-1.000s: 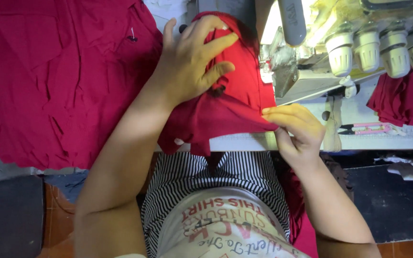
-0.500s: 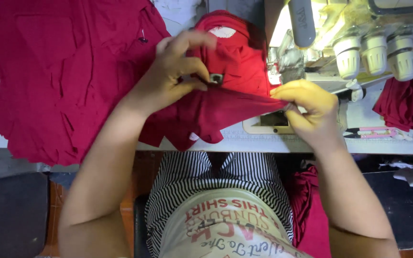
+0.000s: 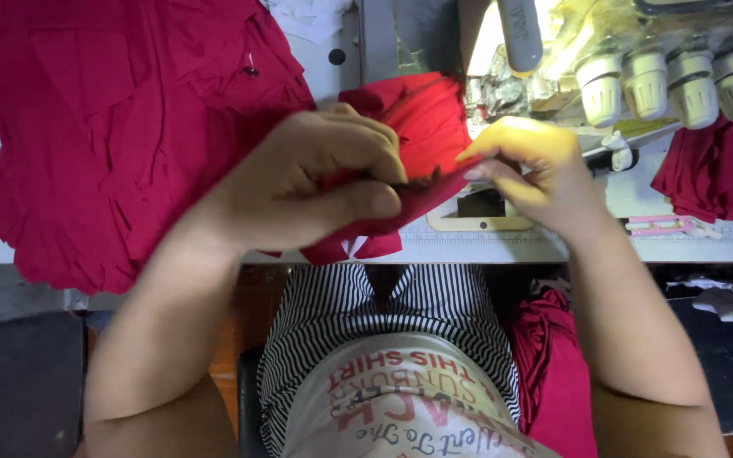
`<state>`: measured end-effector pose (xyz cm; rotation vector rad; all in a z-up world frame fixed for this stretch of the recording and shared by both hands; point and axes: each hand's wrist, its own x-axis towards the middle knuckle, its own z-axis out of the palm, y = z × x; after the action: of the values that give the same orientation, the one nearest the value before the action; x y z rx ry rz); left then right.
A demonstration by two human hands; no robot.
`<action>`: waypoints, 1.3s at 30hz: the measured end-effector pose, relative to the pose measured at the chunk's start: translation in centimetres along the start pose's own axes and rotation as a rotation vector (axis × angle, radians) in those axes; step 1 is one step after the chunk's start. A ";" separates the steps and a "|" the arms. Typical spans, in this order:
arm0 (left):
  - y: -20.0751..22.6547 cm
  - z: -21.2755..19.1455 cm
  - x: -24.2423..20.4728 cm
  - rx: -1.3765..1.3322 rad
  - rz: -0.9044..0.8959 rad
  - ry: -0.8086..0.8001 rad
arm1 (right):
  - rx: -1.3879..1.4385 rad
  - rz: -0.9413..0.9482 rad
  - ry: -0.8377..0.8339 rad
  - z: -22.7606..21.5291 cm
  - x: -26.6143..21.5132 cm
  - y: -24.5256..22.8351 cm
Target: A person is inspecting and sorting red fabric pieces at a sewing station, checking for quality or preparing them for the next step.
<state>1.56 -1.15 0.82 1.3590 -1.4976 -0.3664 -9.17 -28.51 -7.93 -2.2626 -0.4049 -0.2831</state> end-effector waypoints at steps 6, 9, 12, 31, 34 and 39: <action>0.1 2.7 0.3 -0.080 -0.045 0.016 | 0.069 -0.150 0.174 1.5 -0.5 -3.3; 0.0 2.5 0.1 -0.059 -0.061 0.019 | 0.191 -0.043 0.233 1.9 -0.8 -3.7; -0.2 2.1 -0.3 -0.020 -0.069 0.012 | 0.288 0.030 0.276 1.9 -0.7 -3.6; -1.2 1.7 -1.0 -0.060 -0.053 0.091 | 0.174 0.016 0.178 1.7 -1.3 -1.5; 0.3 3.1 -0.7 -0.005 -0.059 0.025 | 0.077 -0.229 0.125 1.3 -0.3 -3.1; 0.0 5.8 -0.7 0.036 0.047 -0.002 | -0.053 -0.292 0.141 1.3 -3.8 -5.9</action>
<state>-3.31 -2.83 -1.96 1.3491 -1.5416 -0.3120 -14.85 -24.58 -5.98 -2.2156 -0.6594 -0.6059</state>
